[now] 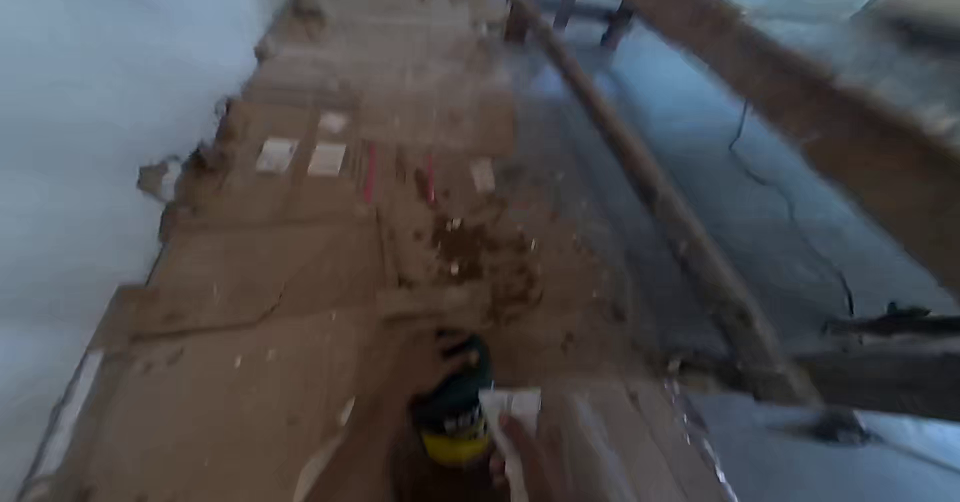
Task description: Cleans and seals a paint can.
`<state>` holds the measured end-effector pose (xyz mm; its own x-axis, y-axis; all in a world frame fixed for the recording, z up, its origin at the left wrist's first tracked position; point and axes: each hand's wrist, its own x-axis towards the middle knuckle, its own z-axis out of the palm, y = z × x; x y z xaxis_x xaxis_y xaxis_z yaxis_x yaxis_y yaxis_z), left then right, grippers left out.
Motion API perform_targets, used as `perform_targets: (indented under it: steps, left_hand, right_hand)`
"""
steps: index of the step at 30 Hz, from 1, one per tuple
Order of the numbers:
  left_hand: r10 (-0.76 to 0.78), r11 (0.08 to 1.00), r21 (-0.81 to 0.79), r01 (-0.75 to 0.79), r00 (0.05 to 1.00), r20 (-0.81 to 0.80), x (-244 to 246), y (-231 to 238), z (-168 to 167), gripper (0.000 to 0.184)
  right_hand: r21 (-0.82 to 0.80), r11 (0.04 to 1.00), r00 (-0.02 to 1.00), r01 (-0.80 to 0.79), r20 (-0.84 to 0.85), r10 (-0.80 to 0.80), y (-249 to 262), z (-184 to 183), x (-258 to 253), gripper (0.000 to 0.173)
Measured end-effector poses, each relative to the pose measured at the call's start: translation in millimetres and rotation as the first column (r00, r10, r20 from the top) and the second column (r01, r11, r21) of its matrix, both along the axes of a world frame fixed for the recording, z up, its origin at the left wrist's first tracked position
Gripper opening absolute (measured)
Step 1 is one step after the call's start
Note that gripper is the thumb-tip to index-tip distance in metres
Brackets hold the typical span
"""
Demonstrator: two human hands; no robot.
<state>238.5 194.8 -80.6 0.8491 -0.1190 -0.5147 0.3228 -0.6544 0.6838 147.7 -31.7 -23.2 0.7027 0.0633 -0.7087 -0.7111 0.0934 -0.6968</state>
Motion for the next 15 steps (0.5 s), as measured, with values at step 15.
perform_targets:
  steps: [15]
  left_hand:
    - [-0.022, 0.995, 0.097, 0.027, 0.999, -0.046, 18, -16, -13, 0.069]
  right_hand:
    - [0.023, 0.997, 0.993, 0.072, -0.094, -0.070, -26, 4, 9, 0.031]
